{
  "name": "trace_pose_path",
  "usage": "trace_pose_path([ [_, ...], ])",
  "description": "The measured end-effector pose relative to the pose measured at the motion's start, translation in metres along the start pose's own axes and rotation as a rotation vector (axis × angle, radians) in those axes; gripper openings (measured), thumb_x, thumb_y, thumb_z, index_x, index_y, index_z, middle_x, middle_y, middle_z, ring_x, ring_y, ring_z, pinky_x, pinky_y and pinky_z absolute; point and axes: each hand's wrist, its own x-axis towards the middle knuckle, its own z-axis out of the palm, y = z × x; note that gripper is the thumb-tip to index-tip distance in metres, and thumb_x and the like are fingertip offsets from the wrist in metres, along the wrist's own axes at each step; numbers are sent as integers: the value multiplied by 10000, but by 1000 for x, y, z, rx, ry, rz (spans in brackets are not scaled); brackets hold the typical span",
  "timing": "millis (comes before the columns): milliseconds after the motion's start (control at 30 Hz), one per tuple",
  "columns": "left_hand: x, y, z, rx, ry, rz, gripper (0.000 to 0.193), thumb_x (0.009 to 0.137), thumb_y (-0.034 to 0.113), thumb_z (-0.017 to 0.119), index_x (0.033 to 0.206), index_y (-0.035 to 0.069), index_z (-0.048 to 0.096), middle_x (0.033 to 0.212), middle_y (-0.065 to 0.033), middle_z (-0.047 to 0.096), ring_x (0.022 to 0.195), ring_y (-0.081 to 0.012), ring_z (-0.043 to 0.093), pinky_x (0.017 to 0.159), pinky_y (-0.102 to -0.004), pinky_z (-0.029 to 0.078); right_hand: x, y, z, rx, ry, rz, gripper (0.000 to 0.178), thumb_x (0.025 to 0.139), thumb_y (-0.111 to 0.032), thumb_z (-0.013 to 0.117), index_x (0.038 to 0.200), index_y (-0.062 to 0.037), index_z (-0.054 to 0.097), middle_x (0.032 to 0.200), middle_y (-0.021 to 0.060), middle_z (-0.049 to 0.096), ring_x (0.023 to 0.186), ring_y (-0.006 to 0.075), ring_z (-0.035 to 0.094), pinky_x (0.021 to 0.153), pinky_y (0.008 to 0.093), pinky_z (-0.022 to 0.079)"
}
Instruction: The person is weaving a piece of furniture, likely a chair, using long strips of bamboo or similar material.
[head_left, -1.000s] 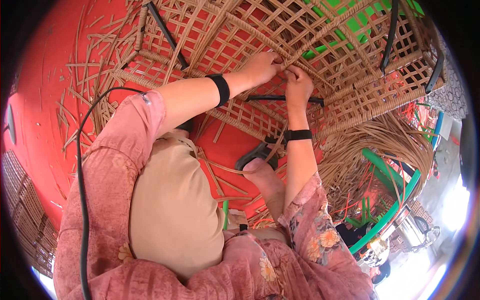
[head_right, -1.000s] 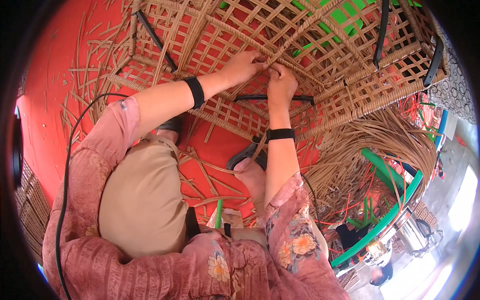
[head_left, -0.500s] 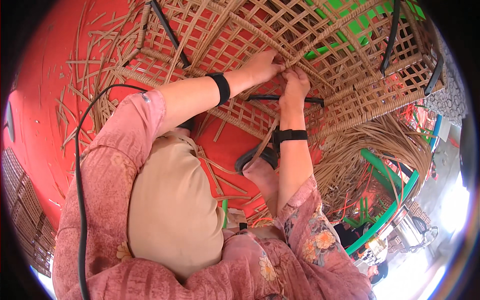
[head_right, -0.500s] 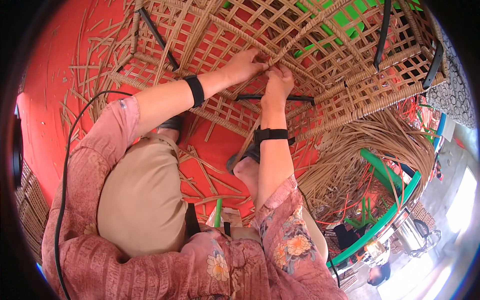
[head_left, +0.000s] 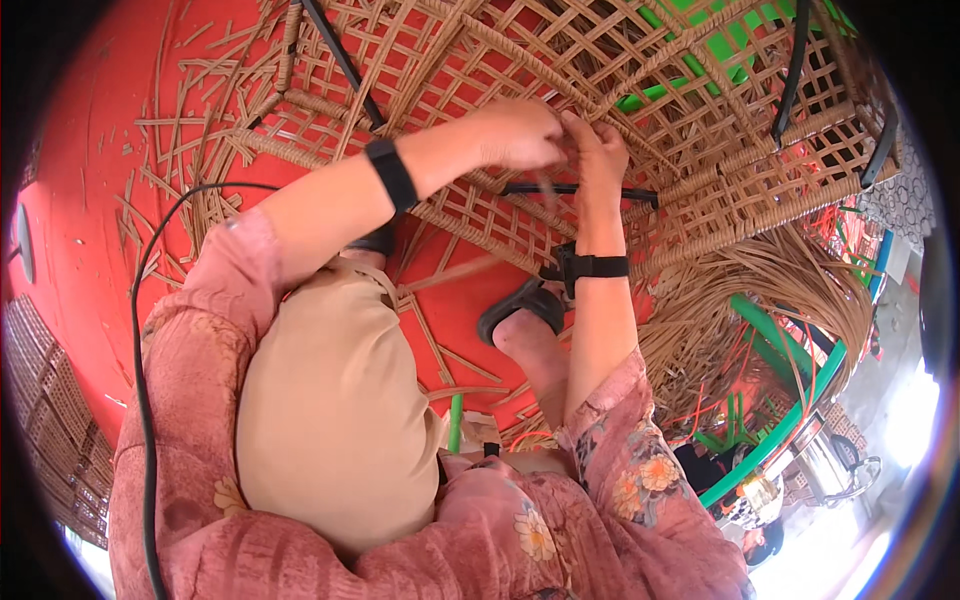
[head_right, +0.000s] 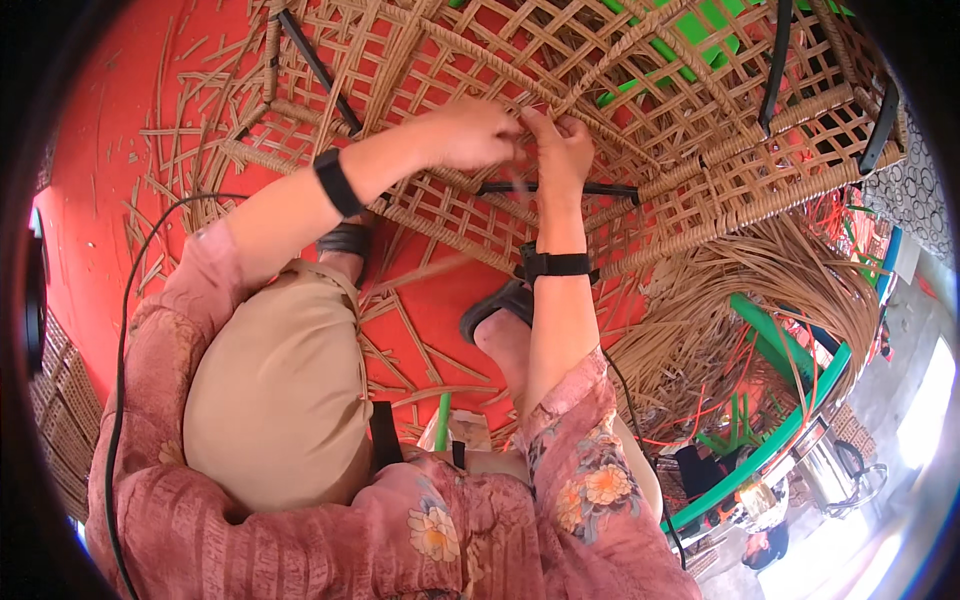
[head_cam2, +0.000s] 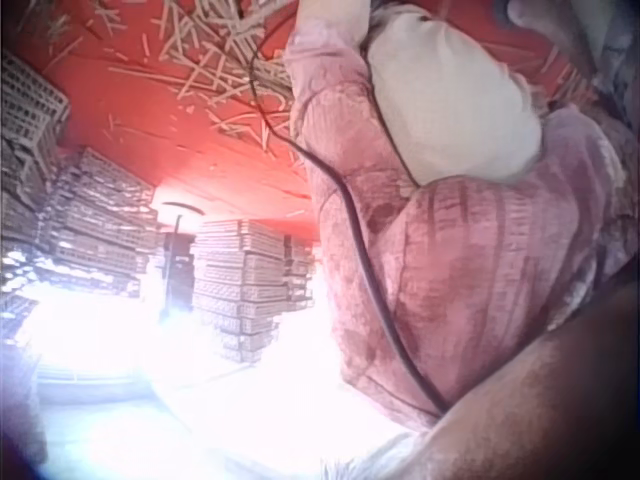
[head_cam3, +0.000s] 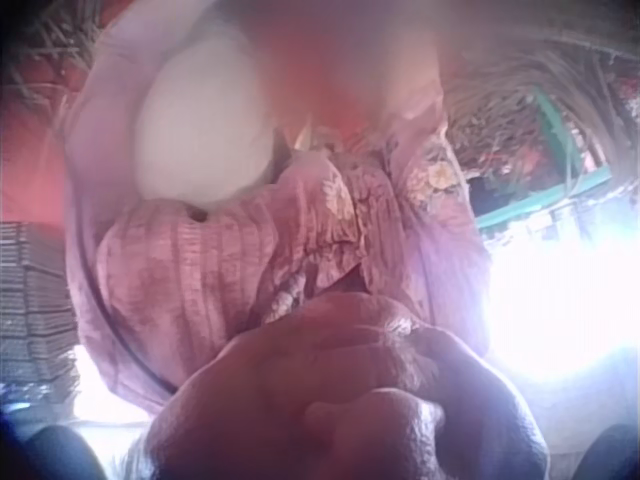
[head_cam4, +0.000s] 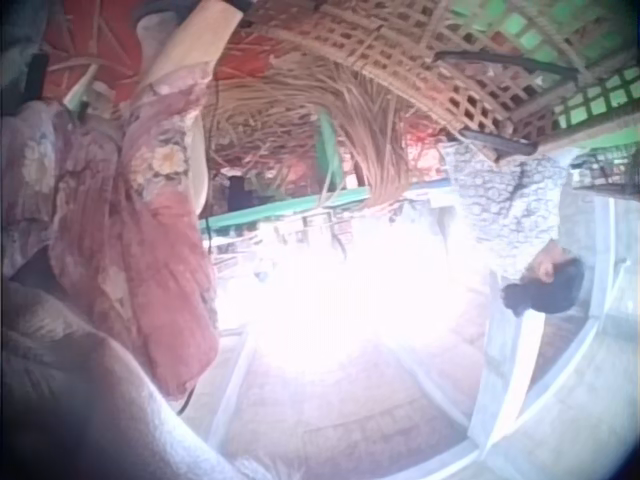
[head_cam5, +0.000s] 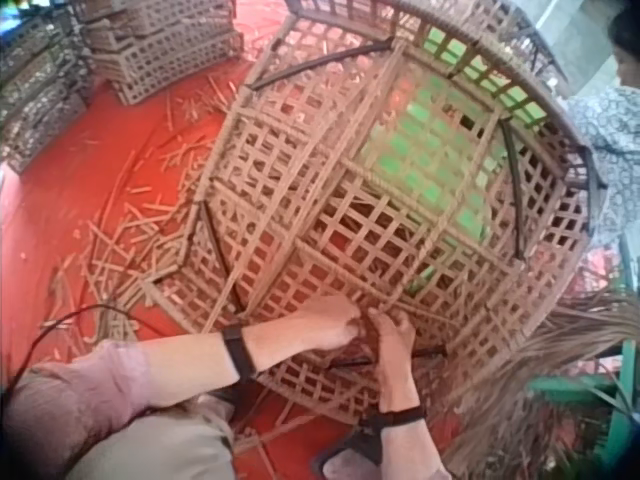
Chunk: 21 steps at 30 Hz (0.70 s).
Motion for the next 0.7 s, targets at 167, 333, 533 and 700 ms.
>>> trace_pose_path([
  [167, -62, 82, 23, -607, -686, 645, 376, 908, 340, 487, 853, 11, 659, 782, -159, 663, 672, -260, 618, 651, -368, 494, 3, 1, -2, -476, 1, -101, 361, 671, -114, 760, 953, 62, 619, 904, 133, 672, 772, 201, 636, 693, 305, 496],
  [333, -80, 134, 9, -566, -1350, 469, 407, 889, 378, 541, 891, -8, 671, 800, -139, 653, 699, -205, 650, 640, -322, 519, 5, 8, -15, -332, -29, -178, 295, 721, 22, 661, 1002, 90, 604, 941, 161, 663, 839, 208, 643, 759, 298, 502],
  [533, 5, 23, 34, -313, 158, -265, 324, 860, 254, 552, 1006, -29, 613, 924, -218, 648, 920, -326, 633, 790, -396, 491, 22, 28, -28, -98, -118, -123, 291, 767, 77, 579, 1057, 106, 573, 993, 149, 635, 921, 196, 614, 823, 284, 484],
  [700, 30, -19, 59, -310, 306, -240, 429, 868, 277, 586, 1166, -28, 541, 1068, -206, 625, 1000, -324, 600, 832, -390, 462, 14, 28, -23, -68, -106, -142, 270, 805, 64, 563, 1072, 106, 568, 989, 150, 634, 919, 195, 610, 834, 278, 474],
])
